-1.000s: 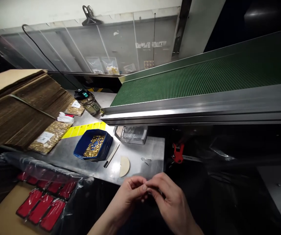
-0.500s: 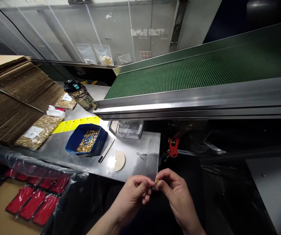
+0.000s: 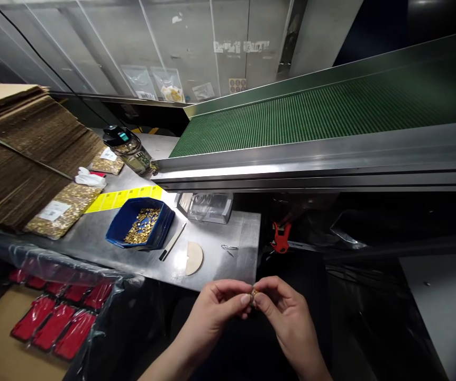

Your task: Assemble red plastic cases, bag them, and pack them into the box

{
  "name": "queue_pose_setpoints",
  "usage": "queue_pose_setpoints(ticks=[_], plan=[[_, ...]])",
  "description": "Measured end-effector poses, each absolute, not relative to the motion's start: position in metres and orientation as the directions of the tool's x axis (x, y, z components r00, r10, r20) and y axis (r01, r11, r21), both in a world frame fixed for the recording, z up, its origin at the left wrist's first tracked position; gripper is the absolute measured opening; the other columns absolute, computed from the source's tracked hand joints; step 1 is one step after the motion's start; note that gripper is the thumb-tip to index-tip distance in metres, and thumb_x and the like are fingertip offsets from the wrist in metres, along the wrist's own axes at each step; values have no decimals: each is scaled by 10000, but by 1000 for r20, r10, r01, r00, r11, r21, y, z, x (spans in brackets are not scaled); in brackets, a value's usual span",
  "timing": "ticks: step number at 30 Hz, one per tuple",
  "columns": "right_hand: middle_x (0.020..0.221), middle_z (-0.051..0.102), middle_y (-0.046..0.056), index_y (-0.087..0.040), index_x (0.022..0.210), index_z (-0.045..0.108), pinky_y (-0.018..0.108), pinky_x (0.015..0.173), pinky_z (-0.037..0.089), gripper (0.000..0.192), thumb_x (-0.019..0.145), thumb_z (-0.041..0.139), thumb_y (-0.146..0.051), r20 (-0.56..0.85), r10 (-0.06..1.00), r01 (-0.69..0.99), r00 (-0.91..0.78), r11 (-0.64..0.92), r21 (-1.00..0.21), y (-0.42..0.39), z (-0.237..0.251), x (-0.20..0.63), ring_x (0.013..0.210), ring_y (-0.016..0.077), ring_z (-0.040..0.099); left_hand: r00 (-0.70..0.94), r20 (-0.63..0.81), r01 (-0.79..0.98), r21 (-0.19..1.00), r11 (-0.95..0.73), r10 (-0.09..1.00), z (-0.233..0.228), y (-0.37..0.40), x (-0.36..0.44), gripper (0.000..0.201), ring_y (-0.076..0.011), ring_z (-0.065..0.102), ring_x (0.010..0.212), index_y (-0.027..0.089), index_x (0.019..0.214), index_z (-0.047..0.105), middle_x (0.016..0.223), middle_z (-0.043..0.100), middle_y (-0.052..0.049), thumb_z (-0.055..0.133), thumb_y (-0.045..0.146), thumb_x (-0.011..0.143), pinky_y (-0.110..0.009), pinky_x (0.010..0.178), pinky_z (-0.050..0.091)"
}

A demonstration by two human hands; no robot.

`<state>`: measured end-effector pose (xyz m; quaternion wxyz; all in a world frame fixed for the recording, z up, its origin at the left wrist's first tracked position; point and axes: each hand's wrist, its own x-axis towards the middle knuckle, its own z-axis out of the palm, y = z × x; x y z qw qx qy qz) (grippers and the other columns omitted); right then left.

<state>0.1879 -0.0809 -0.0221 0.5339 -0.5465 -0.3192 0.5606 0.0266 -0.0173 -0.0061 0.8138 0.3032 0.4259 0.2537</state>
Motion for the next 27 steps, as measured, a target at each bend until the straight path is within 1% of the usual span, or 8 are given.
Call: queue_pose_setpoints(ticks=[4, 8, 13, 16, 18, 21, 24, 27], plan=[[804, 691, 2, -241, 901, 753, 234, 682, 519, 171, 928, 752, -410, -209, 959, -194, 191, -172, -966, -82, -25, 188, 741, 150, 657, 510, -513, -130, 747, 652, 690, -5, -17, 26, 246, -126, 632, 692, 124, 881, 775, 764, 736, -48, 906, 295, 764, -225, 653, 496], [813, 620, -11, -263, 885, 760, 239, 669, 481, 157, 932, 746, -412, -106, 979, -162, 176, -77, -984, -82, -27, 187, 742, 143, 604, 539, -500, -181, 718, 672, 678, -2, -17, 27, 292, -112, 614, 669, 135, 781, 686, 787, 715, -29, 935, 273, 717, -215, 626, 475], [827, 619, -8, -270, 877, 776, 244, 668, 473, 130, 935, 751, -384, -88, 987, -118, 136, -72, -990, -84, -26, 186, 755, 148, 603, 537, -517, -174, 705, 688, 666, 1, -17, 27, 346, -97, 592, 639, 131, 759, 647, 746, 689, -20, 952, 279, 687, -201, 615, 451], [831, 637, -8, -274, 878, 784, 241, 684, 481, 116, 936, 752, -369, -66, 992, -75, 106, -58, -996, -84, -25, 188, 765, 147, 614, 539, -532, -147, 704, 695, 653, 0, -17, 24, 376, -100, 595, 661, 128, 751, 633, 773, 693, -29, 965, 284, 667, -202, 622, 463], [838, 653, -9, -280, 887, 794, 237, 710, 490, 85, 930, 762, -346, -58, 995, -32, 76, -56, -998, -84, -25, 192, 782, 147, 628, 559, -548, -118, 690, 714, 622, -3, -17, 20, 393, -94, 592, 652, 129, 762, 620, 777, 692, -29, 968, 285, 665, -196, 614, 460], [862, 682, -1, -282, 907, 815, 236, 739, 502, 52, 924, 767, -288, -86, 996, 61, -11, -85, -995, -84, -19, 199, 809, 150, 660, 617, -569, -60, 655, 753, 544, -11, -16, 14, 422, -83, 579, 614, 133, 797, 614, 721, 677, -16, 980, 273, 642, -189, 596, 456], [906, 714, 10, -293, 954, 834, 243, 761, 515, 106, 918, 759, -227, -117, 987, 159, -114, -98, -982, -85, -7, 206, 843, 162, 694, 694, -566, -16, 605, 796, 445, -22, -13, 13, 477, -82, 572, 603, 142, 833, 610, 719, 682, -17, 1003, 264, 591, -185, 576, 458], [940, 741, 1, -311, 971, 837, 233, 765, 522, 158, 900, 763, -191, -157, 981, 255, -116, -123, -959, -88, 1, 208, 866, 165, 717, 752, -532, 14, 603, 798, 389, -35, -10, 15, 494, -68, 532, 558, 156, 843, 600, 696, 670, 1, 1004, 291, 593, -188, 548, 458]])
